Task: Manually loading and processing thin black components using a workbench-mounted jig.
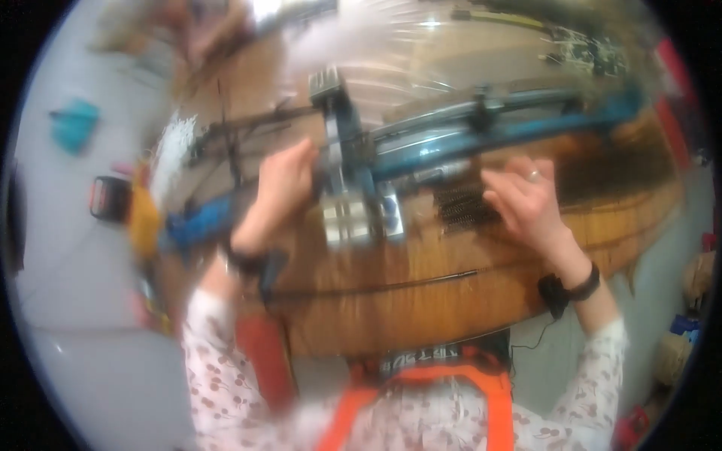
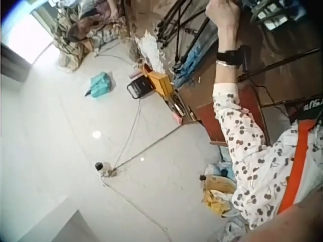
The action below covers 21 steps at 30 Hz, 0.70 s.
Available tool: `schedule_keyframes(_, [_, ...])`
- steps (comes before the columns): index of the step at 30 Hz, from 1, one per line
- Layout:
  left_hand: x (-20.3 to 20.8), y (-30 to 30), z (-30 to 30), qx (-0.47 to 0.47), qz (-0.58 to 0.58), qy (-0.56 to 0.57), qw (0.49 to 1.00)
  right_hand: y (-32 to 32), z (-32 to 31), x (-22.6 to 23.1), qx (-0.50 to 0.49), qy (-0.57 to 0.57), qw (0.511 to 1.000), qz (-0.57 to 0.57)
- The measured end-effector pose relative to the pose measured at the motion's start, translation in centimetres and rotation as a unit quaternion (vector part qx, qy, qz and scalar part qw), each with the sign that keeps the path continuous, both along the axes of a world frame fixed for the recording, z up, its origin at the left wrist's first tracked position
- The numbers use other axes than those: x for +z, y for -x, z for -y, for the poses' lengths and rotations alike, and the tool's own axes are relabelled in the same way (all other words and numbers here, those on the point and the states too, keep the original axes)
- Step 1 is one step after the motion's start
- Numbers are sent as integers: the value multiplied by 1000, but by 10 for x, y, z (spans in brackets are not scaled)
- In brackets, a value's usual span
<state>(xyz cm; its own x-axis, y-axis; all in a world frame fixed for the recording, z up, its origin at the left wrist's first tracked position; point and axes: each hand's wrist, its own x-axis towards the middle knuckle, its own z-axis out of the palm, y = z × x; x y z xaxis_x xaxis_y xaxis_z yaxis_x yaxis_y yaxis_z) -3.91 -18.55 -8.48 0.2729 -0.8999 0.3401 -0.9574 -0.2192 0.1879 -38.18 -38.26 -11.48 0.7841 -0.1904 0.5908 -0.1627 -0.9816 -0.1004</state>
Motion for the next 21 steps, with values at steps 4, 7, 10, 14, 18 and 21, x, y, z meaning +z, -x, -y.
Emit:
schedule_keyframes(4, [-2, 3, 3, -4, 0, -11, 1000, -8, -10, 2, 11, -55, 998, -3])
schedule_keyframes(7, [-1, 8, -2, 3, -3, -10, 1000, -23, -14, 1, 31, -70, 997, 5])
schedule_keyframes(10, [-5, 11, -5, -6, -8, -4, 1000, -45, -25, -6, 49, -101, 994, 1])
schedule_keyframes(14, [-16, 0, 4, -26, 41, 28, 998, -57, -21, -22, 113, -199, 973, 26])
schedule_keyframes(18, [-14, -3, 8, -71, 135, 51, 987, -69, -3, -16, 140, -227, 964, -16])
schedule_keyframes(21, [-12, -43, -12, -98, 251, 43, 962, -56, -23, 10, 58, -155, 931, -325])
